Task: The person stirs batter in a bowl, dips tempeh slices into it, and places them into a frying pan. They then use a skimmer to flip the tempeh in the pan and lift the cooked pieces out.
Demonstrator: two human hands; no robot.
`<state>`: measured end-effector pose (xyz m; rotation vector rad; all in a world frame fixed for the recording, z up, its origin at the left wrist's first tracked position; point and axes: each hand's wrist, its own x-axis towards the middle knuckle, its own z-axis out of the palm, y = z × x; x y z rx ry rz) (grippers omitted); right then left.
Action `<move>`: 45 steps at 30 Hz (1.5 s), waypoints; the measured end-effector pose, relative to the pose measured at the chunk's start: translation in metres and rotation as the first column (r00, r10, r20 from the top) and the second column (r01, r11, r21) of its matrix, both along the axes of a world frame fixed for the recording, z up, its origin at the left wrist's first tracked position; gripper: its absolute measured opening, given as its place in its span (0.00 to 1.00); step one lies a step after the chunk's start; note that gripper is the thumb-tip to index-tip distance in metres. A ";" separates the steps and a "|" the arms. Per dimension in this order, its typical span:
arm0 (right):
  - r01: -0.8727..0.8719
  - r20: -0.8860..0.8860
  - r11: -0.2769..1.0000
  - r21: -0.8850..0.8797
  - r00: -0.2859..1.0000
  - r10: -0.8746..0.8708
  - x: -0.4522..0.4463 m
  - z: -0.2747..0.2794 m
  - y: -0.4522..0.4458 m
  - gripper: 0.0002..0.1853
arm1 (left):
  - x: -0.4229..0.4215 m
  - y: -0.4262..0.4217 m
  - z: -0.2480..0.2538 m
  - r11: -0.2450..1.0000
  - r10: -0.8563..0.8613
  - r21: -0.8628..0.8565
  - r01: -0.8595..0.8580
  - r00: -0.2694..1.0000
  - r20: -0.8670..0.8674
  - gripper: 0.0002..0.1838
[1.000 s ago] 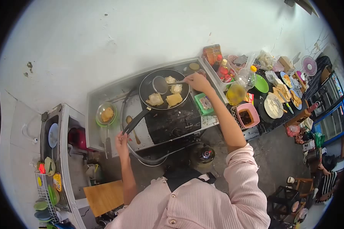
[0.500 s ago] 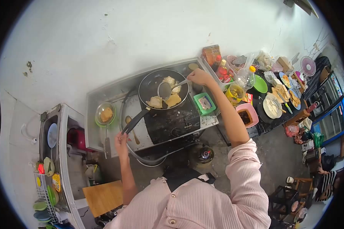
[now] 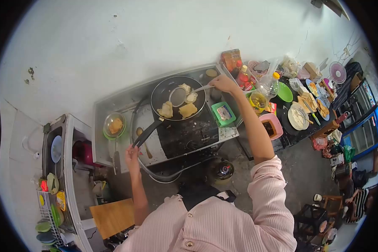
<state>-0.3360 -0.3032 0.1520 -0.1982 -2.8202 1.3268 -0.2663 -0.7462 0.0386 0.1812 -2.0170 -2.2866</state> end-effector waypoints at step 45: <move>0.146 -0.263 0.860 0.489 0.965 -0.014 0.021 0.015 -0.119 0.10 | 0.001 0.001 0.004 1.000 0.007 0.001 -0.007 1.000 0.018 0.17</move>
